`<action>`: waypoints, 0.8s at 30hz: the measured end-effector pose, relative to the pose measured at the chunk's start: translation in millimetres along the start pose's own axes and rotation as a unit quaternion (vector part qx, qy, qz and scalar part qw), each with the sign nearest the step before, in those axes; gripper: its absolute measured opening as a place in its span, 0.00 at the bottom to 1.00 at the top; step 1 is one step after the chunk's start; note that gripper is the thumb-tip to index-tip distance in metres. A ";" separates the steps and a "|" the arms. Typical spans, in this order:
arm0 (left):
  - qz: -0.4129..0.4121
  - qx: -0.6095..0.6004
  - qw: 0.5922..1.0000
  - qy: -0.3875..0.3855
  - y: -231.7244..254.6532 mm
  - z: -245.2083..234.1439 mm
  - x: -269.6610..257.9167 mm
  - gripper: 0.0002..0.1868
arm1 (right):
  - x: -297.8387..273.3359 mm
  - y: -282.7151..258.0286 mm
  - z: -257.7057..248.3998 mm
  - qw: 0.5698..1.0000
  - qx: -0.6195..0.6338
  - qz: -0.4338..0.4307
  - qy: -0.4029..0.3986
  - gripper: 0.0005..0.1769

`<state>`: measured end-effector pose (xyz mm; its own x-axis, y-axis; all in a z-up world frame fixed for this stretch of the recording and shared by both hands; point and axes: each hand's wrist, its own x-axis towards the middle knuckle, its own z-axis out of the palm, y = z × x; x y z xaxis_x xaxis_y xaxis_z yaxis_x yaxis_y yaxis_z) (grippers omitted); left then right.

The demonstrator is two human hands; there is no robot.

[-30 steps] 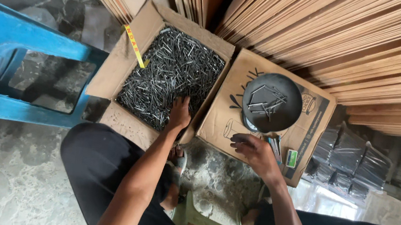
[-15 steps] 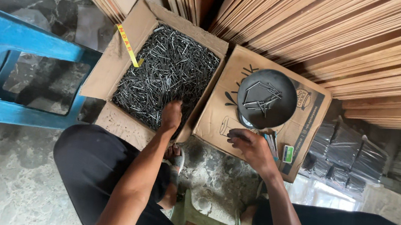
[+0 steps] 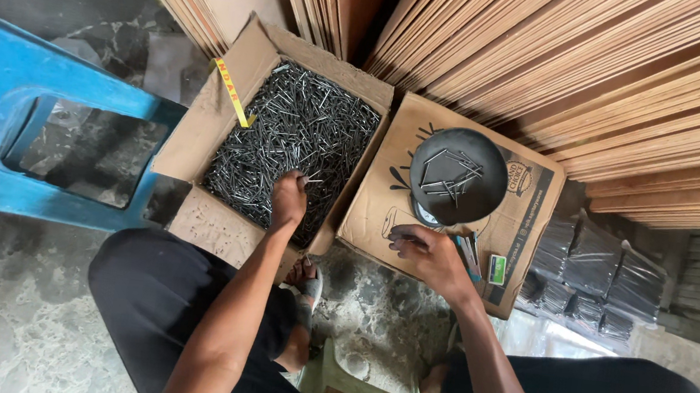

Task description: The person sits on a low stool and transfers nails from a large cardboard box into a small black pan. They then gather the nails from the pan and place them into a small plastic bag, which is sealed and set aside. The person repeats this process of transferring and bagging nails.

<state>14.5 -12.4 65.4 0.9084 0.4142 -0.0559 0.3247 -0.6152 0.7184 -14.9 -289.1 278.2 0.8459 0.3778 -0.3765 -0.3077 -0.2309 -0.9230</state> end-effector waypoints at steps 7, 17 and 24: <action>-0.013 -0.024 0.998 -0.051 42.5 -44.7 -12.1 0.06 | -1.2 0.8 10.6 0.999 -0.025 -0.019 -0.005 0.12; 0.142 -0.091 0.910 -0.379 188.4 -110.5 -57.1 0.06 | -9.3 -12.9 29.2 0.955 -0.244 -0.152 0.079 0.23; 0.066 -0.275 0.902 -0.327 176.3 -68.5 -63.9 0.10 | -4.5 6.0 40.5 0.981 -0.129 -0.097 0.105 0.11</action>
<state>-4.4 -101.3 243.0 0.9491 -0.2329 -0.2119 0.1856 -0.1298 0.9740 -38.2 -255.8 271.1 0.9570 0.2501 -0.1468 -0.0352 -0.4021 -0.9149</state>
